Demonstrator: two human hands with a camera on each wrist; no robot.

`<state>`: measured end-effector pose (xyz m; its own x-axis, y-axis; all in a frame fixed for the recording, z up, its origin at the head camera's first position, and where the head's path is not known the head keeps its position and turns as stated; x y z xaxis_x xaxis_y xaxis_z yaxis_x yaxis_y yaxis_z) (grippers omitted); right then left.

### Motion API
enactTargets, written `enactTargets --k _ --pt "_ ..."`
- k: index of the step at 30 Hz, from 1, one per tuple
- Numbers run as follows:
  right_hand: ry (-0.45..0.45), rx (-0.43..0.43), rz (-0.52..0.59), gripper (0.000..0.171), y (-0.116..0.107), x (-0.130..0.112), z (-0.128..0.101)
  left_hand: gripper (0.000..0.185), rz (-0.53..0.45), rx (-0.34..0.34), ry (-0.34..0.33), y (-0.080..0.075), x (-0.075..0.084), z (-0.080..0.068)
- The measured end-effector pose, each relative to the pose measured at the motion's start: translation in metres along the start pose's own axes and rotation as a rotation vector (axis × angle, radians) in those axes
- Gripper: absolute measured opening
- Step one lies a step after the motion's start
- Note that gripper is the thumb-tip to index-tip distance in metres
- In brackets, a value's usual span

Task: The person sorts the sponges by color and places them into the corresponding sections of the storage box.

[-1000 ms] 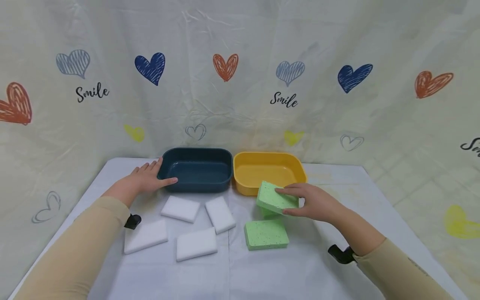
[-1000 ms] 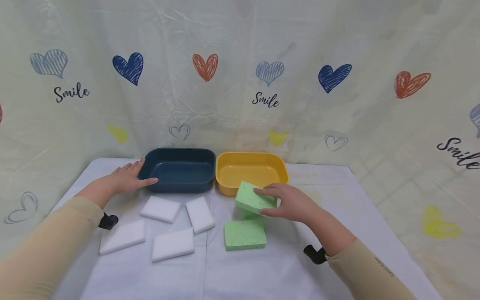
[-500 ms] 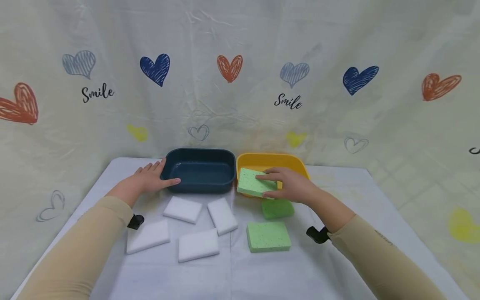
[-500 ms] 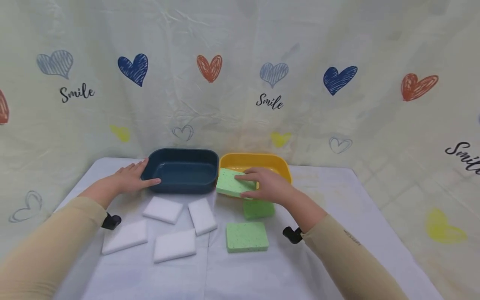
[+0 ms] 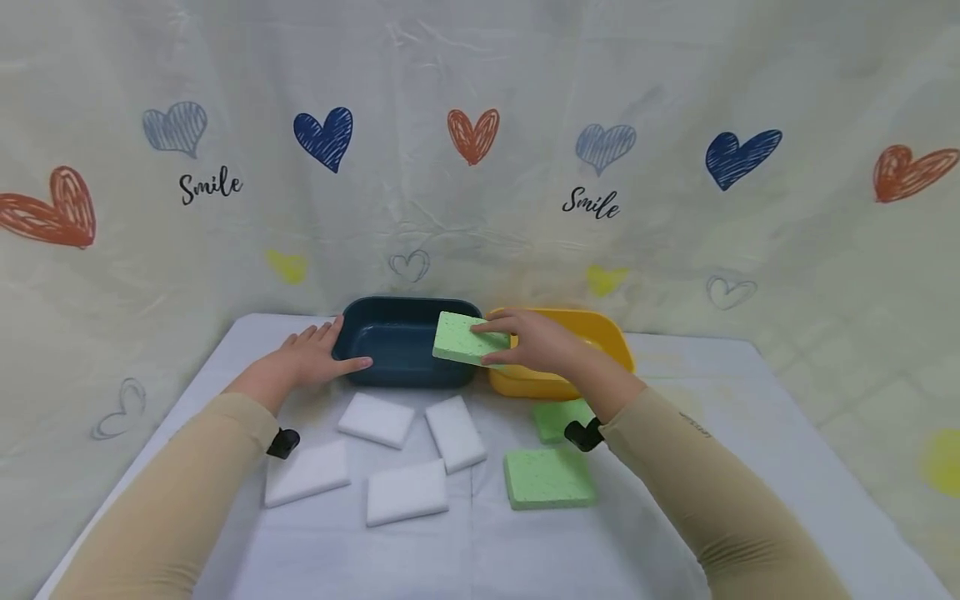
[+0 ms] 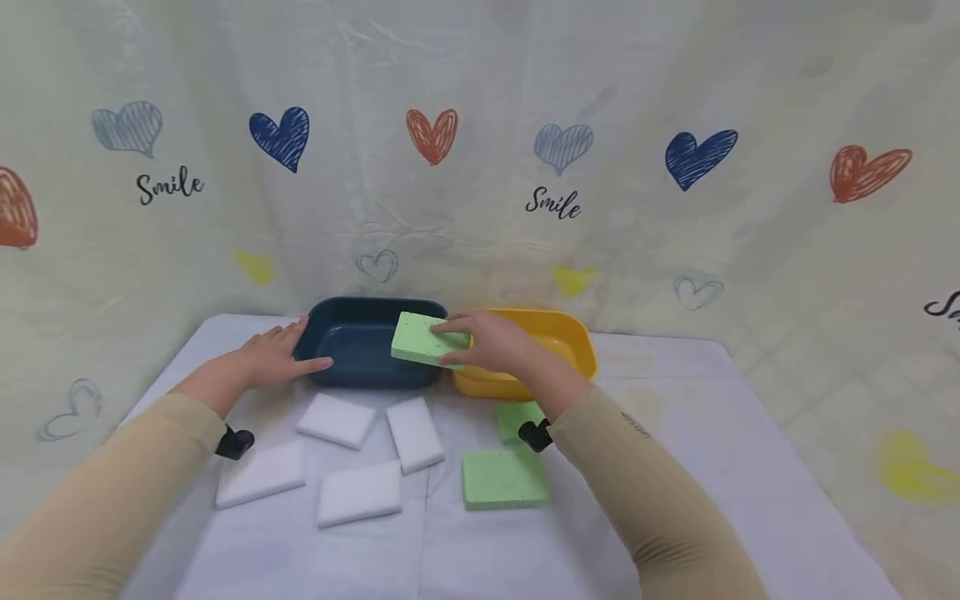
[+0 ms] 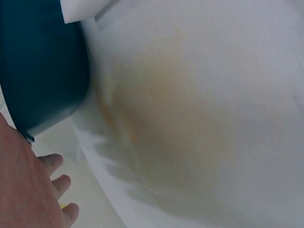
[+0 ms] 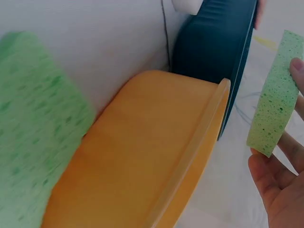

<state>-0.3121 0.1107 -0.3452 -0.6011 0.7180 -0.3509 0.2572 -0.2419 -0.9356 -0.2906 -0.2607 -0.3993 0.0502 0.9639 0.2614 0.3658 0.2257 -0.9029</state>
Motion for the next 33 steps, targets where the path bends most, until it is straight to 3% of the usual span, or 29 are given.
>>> enactTargets --k 8,18,33 --pt "-0.066 -0.033 -0.033 0.058 0.013 -0.021 0.052 0.123 0.022 0.021 -0.015 -0.001 0.001 -0.002" --pt "-0.042 -0.120 -0.109 0.056 0.039 -0.040 0.112 0.123 0.015 0.023 -0.017 0.001 -0.002 0.003" --pt "0.061 -0.259 -0.106 0.049 0.065 -0.058 0.151 0.122 0.034 0.037 -0.024 0.002 -0.002 0.005"
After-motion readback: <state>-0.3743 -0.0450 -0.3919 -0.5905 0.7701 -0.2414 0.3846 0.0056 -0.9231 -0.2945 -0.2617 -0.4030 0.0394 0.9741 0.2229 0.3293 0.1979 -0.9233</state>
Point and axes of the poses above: each hand's wrist, its own z-axis towards the middle knuckle, its own y-axis out of the palm, x = y × z, the point moved 1 cm from there along z, towards the middle knuckle, and after that the axes turned 1 degree about -x, right-handed, at the moved point
